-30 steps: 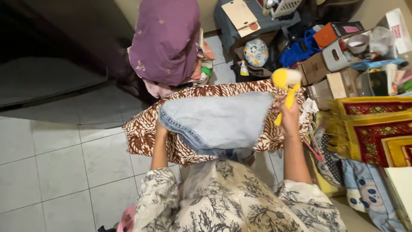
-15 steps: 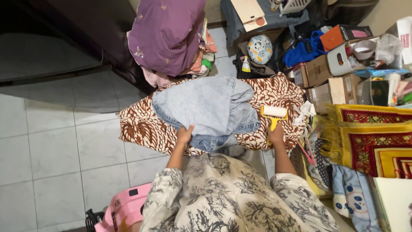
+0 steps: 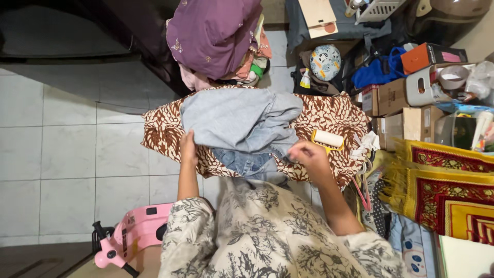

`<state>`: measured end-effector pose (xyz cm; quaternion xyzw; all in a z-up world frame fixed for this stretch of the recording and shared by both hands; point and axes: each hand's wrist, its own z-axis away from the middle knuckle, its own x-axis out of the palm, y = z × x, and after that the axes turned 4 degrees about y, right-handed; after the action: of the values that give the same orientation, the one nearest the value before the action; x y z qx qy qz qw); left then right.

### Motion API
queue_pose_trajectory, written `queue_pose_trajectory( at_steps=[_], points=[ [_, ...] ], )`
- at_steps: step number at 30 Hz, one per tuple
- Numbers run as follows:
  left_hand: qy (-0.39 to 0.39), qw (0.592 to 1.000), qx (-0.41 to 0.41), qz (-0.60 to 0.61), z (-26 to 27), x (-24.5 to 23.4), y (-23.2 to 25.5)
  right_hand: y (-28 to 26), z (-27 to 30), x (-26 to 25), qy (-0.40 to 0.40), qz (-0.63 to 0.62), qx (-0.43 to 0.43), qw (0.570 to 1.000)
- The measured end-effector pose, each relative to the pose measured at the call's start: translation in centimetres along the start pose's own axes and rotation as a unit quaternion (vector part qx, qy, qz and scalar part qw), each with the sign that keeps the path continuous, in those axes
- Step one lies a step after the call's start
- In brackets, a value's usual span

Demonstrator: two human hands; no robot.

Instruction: The person uses a lint roller to clean a yellow and red patterned cloth and a denim jacket. They roll the tool over the surfaces of both items, turning the jacket to treat different areas.

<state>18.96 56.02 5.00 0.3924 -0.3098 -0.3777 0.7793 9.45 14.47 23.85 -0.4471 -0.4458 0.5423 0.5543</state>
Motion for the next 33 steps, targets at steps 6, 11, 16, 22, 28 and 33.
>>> queue_pose_trajectory(
  at_steps=[6,11,16,22,28,33],
  points=[
    [0.027,0.99,0.05,-0.125,2.2,-2.6,-5.9,-14.3,5.4,5.0,-0.209,-0.094,-0.146,0.962],
    [0.028,0.988,0.051,-0.143,3.5,-2.2,-7.5,-16.8,5.9,5.8,-0.26,-0.113,-0.219,0.934],
    [0.052,0.98,0.079,-0.173,4.3,-2.7,-7.4,-15.6,4.8,6.0,-0.287,-0.122,-0.256,0.915],
    [0.075,0.975,0.117,-0.173,3.8,-2.6,-8.1,-17.1,4.8,6.7,-0.299,-0.115,-0.275,0.906],
    [0.095,0.952,0.208,-0.204,3.6,-1.3,-8.3,-19.6,7.3,7.1,-0.263,-0.087,-0.276,0.92],
    [0.151,0.885,0.324,-0.299,7.1,0.3,-5.6,-17.1,4.4,6.4,-0.16,0.023,-0.26,0.952]
  ],
)
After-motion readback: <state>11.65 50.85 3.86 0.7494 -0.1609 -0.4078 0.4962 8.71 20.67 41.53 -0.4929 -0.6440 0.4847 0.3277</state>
